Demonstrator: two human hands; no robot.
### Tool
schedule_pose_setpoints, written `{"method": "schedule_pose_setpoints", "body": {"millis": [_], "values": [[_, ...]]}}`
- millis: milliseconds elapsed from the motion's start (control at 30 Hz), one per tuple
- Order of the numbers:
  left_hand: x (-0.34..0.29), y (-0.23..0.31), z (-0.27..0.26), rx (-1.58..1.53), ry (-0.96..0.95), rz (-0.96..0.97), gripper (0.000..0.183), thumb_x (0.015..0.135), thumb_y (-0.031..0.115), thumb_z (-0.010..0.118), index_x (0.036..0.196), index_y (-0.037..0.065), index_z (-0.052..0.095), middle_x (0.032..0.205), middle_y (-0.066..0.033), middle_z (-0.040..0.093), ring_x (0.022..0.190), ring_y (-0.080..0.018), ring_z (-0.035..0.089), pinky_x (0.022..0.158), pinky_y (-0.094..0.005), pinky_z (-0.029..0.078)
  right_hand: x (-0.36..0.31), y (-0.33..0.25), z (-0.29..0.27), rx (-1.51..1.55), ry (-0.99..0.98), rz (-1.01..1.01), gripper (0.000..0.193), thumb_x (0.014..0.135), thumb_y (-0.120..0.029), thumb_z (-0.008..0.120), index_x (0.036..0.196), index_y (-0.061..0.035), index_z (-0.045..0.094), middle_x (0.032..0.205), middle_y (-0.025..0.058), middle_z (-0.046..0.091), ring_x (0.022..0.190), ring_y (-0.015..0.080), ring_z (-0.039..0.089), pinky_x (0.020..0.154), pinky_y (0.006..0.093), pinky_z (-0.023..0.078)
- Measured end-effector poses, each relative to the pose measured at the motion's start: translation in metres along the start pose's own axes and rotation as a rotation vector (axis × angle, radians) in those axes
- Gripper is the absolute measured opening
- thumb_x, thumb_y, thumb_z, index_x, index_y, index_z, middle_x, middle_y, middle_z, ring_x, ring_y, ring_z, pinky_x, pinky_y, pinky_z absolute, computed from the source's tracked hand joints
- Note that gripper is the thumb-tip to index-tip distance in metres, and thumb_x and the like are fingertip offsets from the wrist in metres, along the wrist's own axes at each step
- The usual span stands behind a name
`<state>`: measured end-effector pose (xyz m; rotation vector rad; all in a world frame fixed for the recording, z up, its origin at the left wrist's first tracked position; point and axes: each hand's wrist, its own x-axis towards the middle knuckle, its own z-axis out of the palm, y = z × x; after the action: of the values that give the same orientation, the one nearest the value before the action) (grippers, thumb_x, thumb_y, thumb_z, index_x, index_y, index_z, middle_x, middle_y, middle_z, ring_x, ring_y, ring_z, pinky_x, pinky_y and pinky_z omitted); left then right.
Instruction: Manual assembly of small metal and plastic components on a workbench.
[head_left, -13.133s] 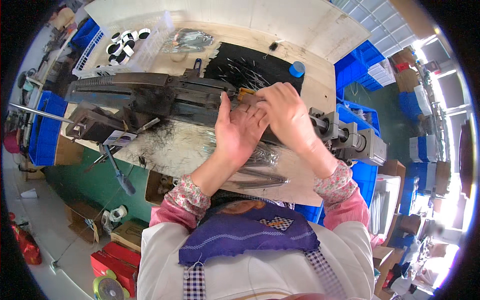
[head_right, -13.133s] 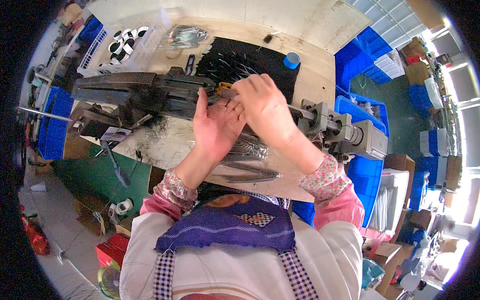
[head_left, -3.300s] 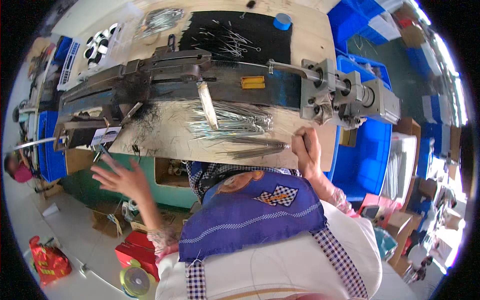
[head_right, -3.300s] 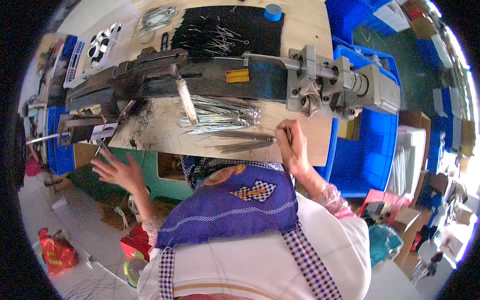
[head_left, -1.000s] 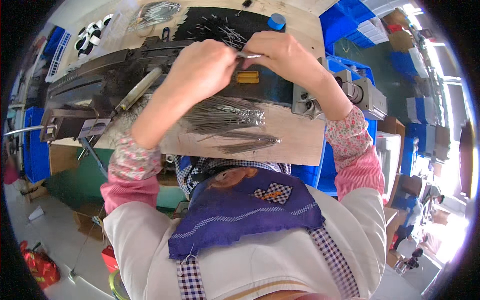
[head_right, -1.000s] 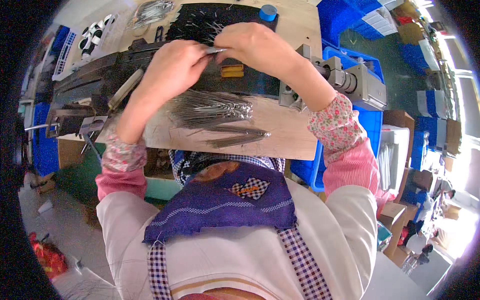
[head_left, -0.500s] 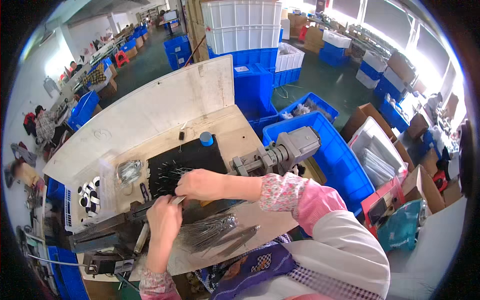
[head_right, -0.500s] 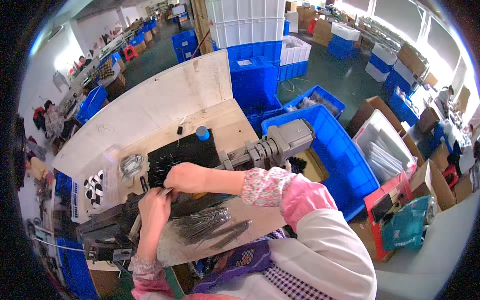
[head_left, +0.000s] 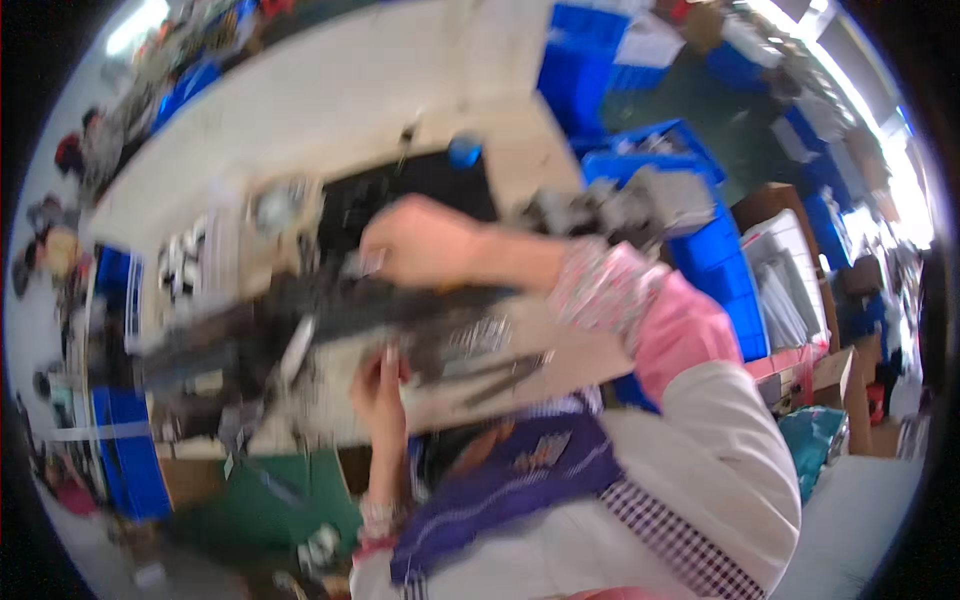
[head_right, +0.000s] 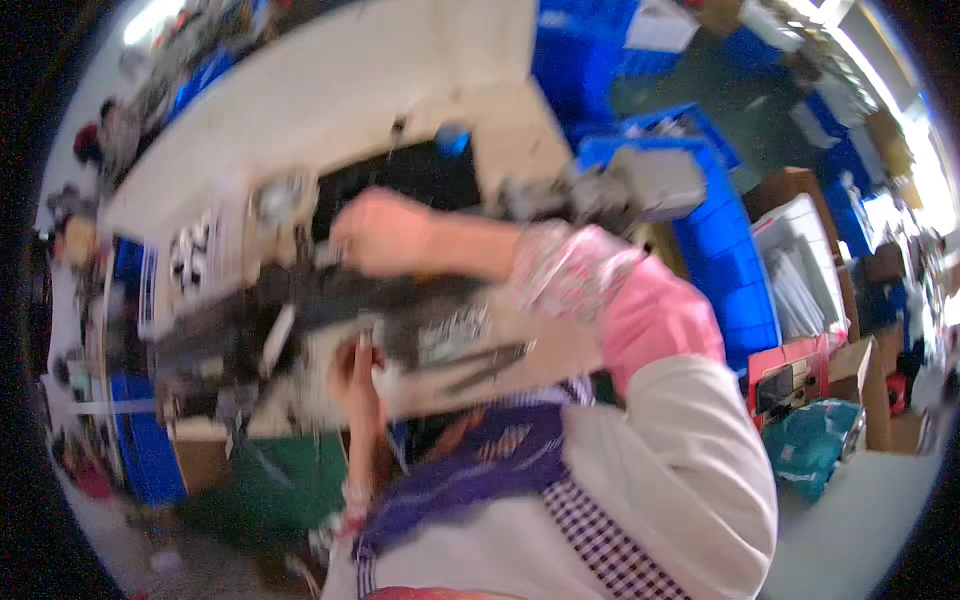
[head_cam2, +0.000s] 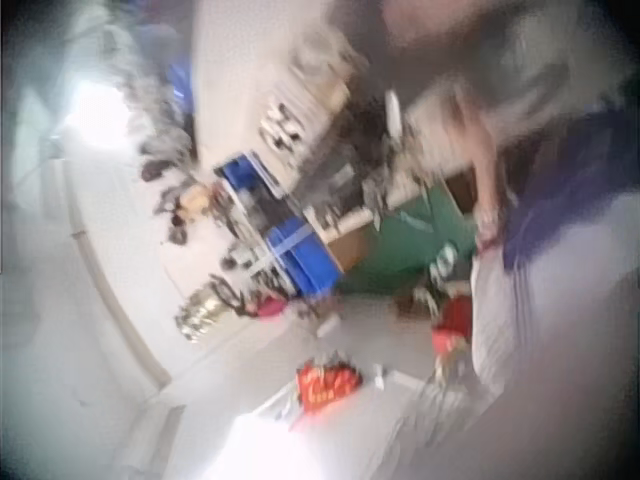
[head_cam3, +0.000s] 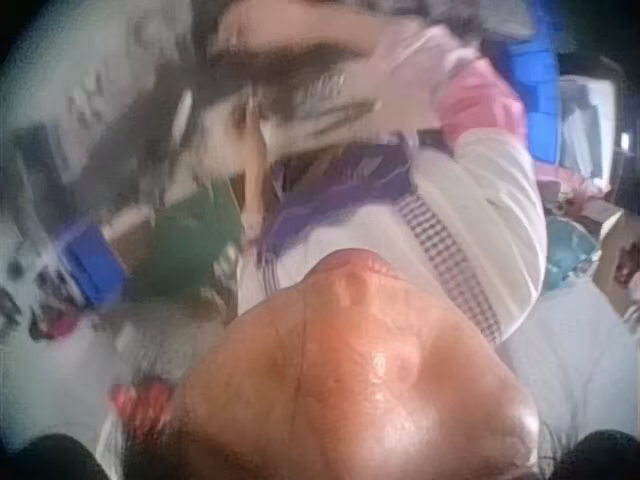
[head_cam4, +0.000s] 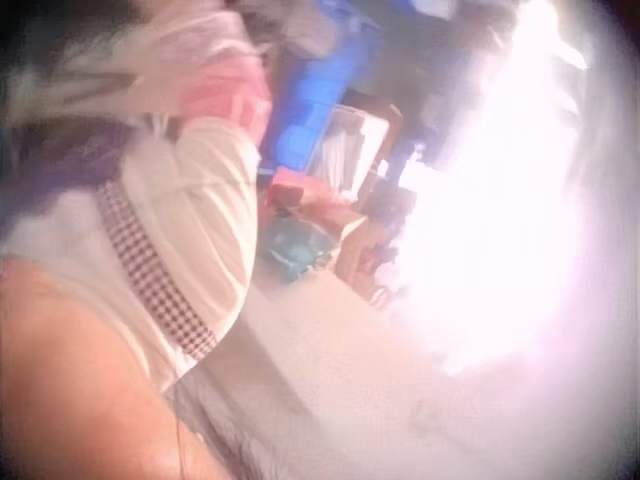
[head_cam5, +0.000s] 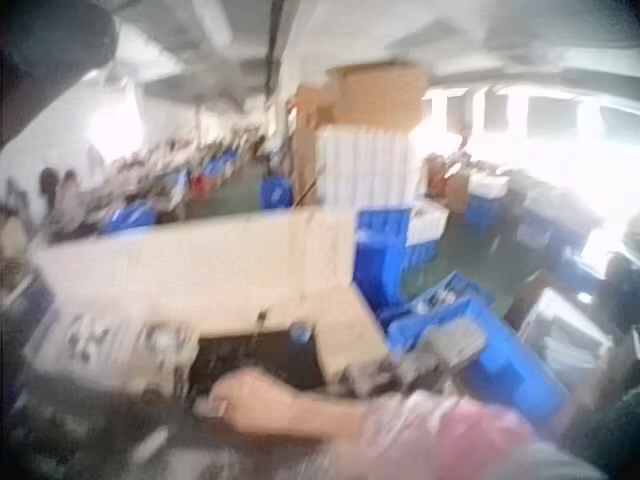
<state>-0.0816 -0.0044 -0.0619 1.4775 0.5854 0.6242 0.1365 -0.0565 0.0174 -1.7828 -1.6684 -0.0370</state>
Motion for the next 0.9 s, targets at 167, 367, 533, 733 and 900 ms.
{"method": "schedule_pose_setpoints", "body": {"millis": [167,367,533,733,900], "values": [[0.02,0.014,-0.011,-0.502,0.017,-0.483,0.037,0.098,0.032,0.047,0.095,-0.002,0.062,0.062,-0.0029,0.052,0.047,-0.0091,0.042,0.041,-0.0218,0.03,-0.004,0.007,0.0,0.001,0.075,-0.05,0.01,0.072,-0.003,0.066,0.081,0.0003,0.062,0.075,0.0122,0.061,0.073,0.0311,0.061,0.066,0.0369,0.05],[0.067,0.064,-0.045,-1.49,-0.635,-0.554,0.05,0.096,0.046,0.043,0.087,-0.002,0.053,0.055,-0.0053,0.046,0.037,-0.0121,0.039,0.029,-0.024,0.028,-0.004,0.004,0.011,-0.041,0.114,-0.078,0.006,0.072,-0.005,0.06,0.077,-0.0034,0.062,0.077,0.0116,0.061,0.076,0.0309,0.063,0.07,0.04,0.052],[0.056,0.088,-0.025,-1.538,-0.594,-0.573,0.049,0.096,0.046,0.044,0.094,-0.003,0.049,0.055,-0.0072,0.046,0.039,-0.0133,0.043,0.031,-0.0241,0.032,-0.008,0.01,0.01,-0.001,0.042,-0.001,0.008,0.072,-0.004,0.064,0.079,-0.0005,0.062,0.075,0.0123,0.06,0.076,0.0321,0.061,0.069,0.0388,0.05],[0.032,0.016,0.016,0.085,-0.12,-0.069,0.034,0.091,0.021,0.058,0.113,-0.004,0.052,0.07,-0.0058,0.058,0.052,-0.0083,0.051,0.052,-0.021,0.044,0.001,0.006,0.007,-0.015,-0.037,-0.039,0.015,0.075,-0.013,0.067,0.084,-0.0009,0.066,0.08,0.0138,0.064,0.078,0.0328,0.061,0.073,0.0388,0.049],[0.023,0.013,-0.015,0.157,-0.142,-0.129,0.019,0.089,0.016,0.06,0.096,-0.002,0.057,0.066,-0.003,0.057,0.049,-0.0083,0.05,0.047,-0.0219,0.04,-0.017,-0.02,-0.004,-0.222,-0.022,-0.114,0.018,0.077,-0.012,0.061,0.093,-0.0026,0.063,0.091,0.0117,0.063,0.087,0.031,0.063,0.074,0.0392,0.051]]}}
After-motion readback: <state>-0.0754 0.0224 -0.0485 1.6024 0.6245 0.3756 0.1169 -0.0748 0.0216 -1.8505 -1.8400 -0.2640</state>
